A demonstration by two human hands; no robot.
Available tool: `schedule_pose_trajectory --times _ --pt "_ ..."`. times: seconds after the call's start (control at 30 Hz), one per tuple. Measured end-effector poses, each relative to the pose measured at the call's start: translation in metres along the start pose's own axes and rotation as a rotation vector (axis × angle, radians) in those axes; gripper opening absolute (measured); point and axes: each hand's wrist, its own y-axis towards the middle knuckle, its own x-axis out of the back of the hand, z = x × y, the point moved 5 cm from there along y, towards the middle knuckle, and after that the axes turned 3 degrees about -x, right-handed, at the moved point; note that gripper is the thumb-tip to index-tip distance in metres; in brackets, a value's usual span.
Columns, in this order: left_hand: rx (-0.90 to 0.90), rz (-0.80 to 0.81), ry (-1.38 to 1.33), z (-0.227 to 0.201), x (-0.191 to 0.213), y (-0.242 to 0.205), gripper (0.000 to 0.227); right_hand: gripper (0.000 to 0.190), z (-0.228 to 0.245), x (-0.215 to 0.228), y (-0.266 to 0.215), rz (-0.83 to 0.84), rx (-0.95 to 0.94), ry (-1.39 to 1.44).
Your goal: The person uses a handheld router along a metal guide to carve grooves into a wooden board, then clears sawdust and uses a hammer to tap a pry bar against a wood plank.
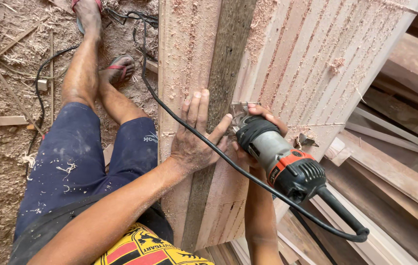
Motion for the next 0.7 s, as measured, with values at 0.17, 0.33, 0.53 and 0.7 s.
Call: schedule_pose_trajectory --times 0.17,0.33,0.53,0.7 --pt "-0.005 0.005 -0.002 0.001 -0.001 -0.002 0.052 0.079 -0.001 0.0 0.003 0.0 0.022 0.032" --pt "0.002 -0.009 -0.007 0.0 0.0 0.0 0.053 0.077 0.003 -0.002 0.005 -0.022 -0.004 0.0" --pt "-0.002 -0.028 -0.064 0.001 0.003 0.001 0.061 0.075 0.007 -0.001 0.009 -0.009 -0.064 -0.019" --pt "0.019 0.009 -0.089 0.003 0.005 -0.004 0.075 0.073 0.023 0.016 0.017 -0.053 -0.128 -0.03"
